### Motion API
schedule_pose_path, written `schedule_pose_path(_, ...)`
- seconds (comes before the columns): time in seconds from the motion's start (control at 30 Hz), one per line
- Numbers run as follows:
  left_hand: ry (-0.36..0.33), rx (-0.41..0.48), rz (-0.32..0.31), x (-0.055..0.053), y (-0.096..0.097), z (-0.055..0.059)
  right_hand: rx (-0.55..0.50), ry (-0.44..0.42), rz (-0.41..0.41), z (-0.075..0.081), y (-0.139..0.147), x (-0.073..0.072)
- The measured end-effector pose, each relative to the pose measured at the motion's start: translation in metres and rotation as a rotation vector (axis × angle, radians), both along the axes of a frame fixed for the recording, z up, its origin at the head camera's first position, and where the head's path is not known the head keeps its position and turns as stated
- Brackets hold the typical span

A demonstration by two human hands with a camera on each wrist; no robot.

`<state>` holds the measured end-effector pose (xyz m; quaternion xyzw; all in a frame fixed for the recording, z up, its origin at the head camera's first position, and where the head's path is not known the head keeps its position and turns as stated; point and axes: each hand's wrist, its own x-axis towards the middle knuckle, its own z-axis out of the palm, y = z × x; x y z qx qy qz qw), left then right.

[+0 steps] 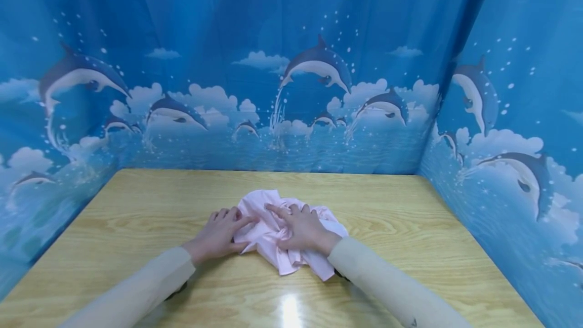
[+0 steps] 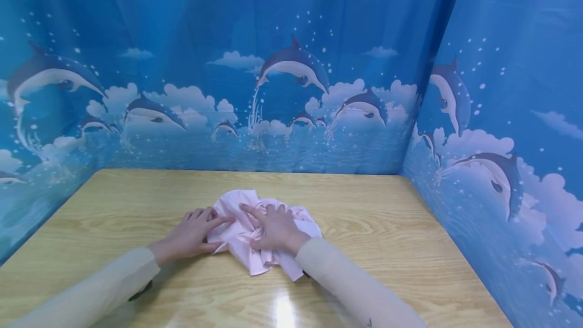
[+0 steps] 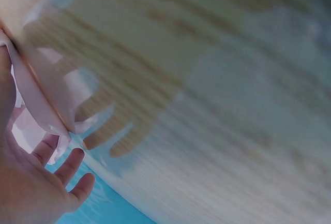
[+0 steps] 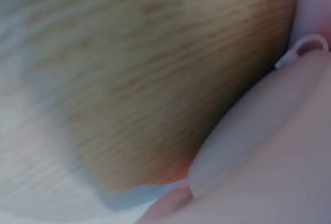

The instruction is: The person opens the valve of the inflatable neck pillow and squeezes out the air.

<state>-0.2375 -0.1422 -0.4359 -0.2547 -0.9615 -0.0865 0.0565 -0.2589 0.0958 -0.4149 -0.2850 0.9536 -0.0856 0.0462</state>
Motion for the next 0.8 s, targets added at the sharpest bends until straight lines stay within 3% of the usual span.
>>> schedule_pose_path(0.37,0.012,0.022,-0.005,-0.0041,-0.0006,-0.0027,0.116,-0.013,0.034,0.0039,-0.0041,-0.0011)
schedule_pose_path(0.8,-0.008,0.044,0.021,-0.0014,0.0008,-0.0009,0.072,0.031,0.021,0.0012,-0.0042,-0.0017)
